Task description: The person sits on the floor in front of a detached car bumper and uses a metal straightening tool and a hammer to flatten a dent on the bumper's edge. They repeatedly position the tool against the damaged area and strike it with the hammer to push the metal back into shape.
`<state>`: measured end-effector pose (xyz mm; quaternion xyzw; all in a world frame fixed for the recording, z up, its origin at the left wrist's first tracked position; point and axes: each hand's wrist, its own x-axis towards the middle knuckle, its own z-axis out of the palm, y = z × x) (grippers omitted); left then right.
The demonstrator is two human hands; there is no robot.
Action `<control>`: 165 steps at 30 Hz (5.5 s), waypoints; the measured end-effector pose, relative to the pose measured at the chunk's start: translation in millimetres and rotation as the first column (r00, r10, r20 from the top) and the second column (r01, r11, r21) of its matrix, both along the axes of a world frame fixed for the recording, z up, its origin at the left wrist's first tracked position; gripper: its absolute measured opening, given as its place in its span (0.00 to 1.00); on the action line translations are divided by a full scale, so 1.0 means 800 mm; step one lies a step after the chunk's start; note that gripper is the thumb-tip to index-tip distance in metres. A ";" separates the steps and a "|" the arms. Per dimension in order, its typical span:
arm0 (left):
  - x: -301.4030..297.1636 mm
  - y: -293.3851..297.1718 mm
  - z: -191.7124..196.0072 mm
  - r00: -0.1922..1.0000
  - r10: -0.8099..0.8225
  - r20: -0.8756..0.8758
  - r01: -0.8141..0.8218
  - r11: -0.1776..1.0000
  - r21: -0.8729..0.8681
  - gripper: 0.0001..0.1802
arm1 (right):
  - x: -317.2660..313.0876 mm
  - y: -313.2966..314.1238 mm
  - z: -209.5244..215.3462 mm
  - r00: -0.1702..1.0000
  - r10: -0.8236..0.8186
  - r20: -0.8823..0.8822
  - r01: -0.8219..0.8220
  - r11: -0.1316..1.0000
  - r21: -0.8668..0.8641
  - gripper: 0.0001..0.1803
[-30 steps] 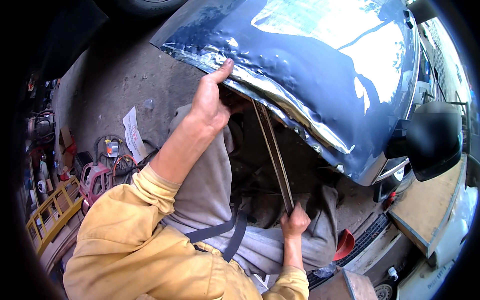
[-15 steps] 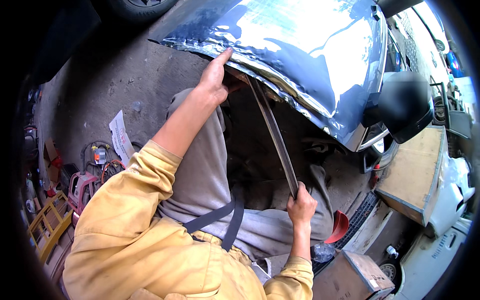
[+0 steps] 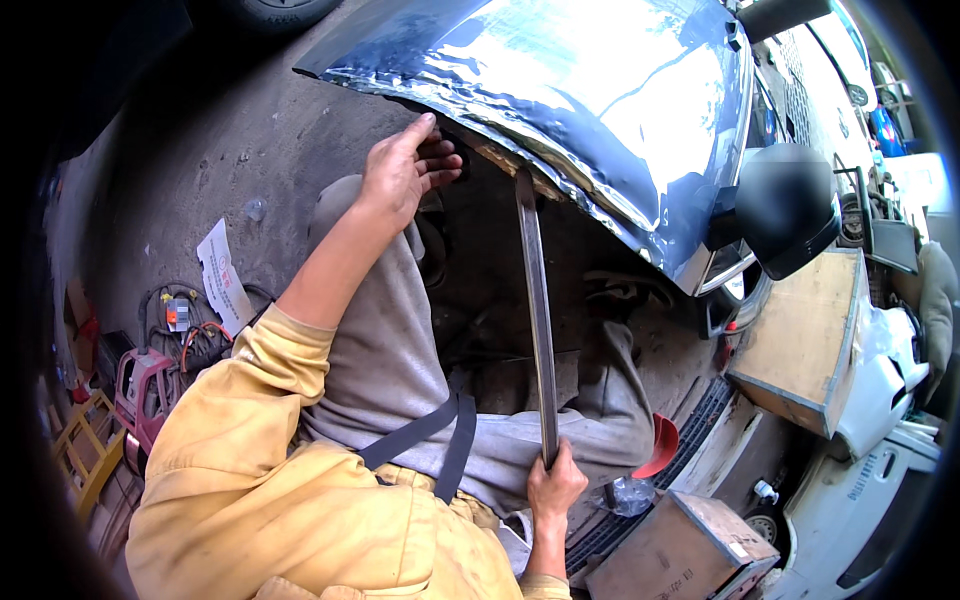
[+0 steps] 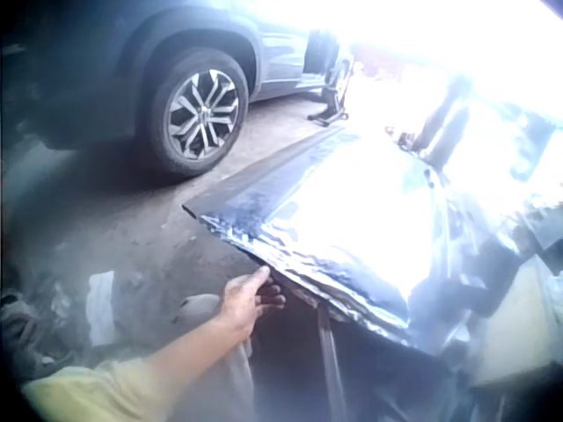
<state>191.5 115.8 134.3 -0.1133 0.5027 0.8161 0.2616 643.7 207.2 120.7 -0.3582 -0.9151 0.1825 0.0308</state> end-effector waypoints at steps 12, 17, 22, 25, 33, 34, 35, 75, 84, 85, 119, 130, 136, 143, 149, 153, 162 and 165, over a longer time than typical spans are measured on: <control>0.017 0.070 0.028 0.972 -0.229 0.048 0.186 0.878 0.440 0.21 | 0.059 -0.054 -0.017 0.984 0.018 0.177 -0.024 0.999 0.034 0.23; 0.015 0.093 0.000 0.986 -0.166 0.001 0.156 0.924 0.349 0.16 | 0.058 -0.046 -0.032 0.978 0.096 0.184 -0.106 0.993 0.045 0.24; 0.016 0.093 -0.004 0.981 -0.183 -0.057 0.191 0.941 0.280 0.14 | 0.051 -0.043 -0.038 0.992 0.044 0.117 -0.046 0.999 0.011 0.21; 0.014 0.087 -0.004 0.976 -0.206 -0.078 0.219 0.940 0.261 0.13 | 0.051 -0.041 -0.046 0.996 0.015 0.087 -0.015 1.000 0.001 0.20; 0.012 0.085 -0.010 0.968 -0.221 -0.116 0.245 0.929 0.278 0.13 | 0.056 -0.042 -0.039 0.988 -0.122 0.097 0.126 0.991 -0.036 0.20; 0.012 0.086 -0.009 0.972 -0.205 -0.114 0.229 0.936 0.266 0.13 | 0.060 -0.041 -0.031 0.986 -0.144 0.087 0.147 0.988 -0.037 0.20; 0.014 0.087 -0.006 0.975 -0.191 -0.112 0.214 0.943 0.255 0.12 | 0.067 -0.041 -0.024 0.983 -0.166 0.077 0.169 0.985 -0.037 0.20; -0.013 0.111 0.003 0.981 -0.146 0.131 0.105 0.954 0.280 0.09 | 0.125 -0.108 -0.049 0.790 -0.608 -0.079 0.589 0.788 -0.182 0.10; -0.004 0.111 0.007 0.984 -0.130 0.124 0.091 0.954 0.285 0.12 | 0.139 -0.105 -0.074 0.847 -0.508 -0.158 0.500 0.861 -0.092 0.12; -0.004 0.111 0.007 0.984 -0.130 0.123 0.090 0.954 0.286 0.13 | 0.143 -0.104 -0.078 0.852 -0.497 -0.165 0.488 0.868 -0.095 0.13; 0.028 0.084 -0.002 0.980 -0.176 -0.094 0.185 0.978 0.093 0.19 | -0.011 -0.088 0.035 0.925 -0.234 -0.299 0.195 0.968 -0.155 0.12; 0.090 0.061 -0.005 0.847 -0.527 0.071 0.519 0.848 0.106 0.29 | -0.027 -0.111 0.026 0.935 -0.227 -0.271 0.188 0.969 -0.161 0.12; 0.085 0.070 -0.013 0.842 -0.539 -0.017 0.531 0.825 0.195 0.22 | -0.090 -0.118 0.013 0.898 -0.276 -0.343 0.199 0.950 -0.241 0.12; 0.081 0.078 -0.015 0.820 -0.571 0.035 0.557 0.811 0.181 0.15 | -0.130 -0.156 0.019 0.903 -0.241 -0.356 0.033 0.865 -0.501 0.18; 0.076 0.095 0.003 0.864 -0.502 -0.023 0.501 0.855 0.133 0.15 | -0.156 -0.129 0.055 0.911 -0.276 -0.305 0.051 0.812 -0.581 0.18; 0.071 0.099 0.003 0.888 -0.458 -0.036 0.459 0.879 0.128 0.15 | -0.155 -0.112 0.063 0.915 -0.245 -0.319 0.020 0.820 -0.572 0.18; 0.071 0.114 -0.004 0.907 -0.419 0.040 0.409 0.900 0.148 0.21 | -0.144 -0.074 0.005 0.949 -0.191 -0.252 0.049 0.877 -0.478 0.20; 0.069 0.113 -0.009 0.890 -0.453 0.055 0.444 0.887 0.127 0.31 | -0.137 -0.057 0.007 0.968 -0.183 -0.174 0.097 0.905 -0.413 0.21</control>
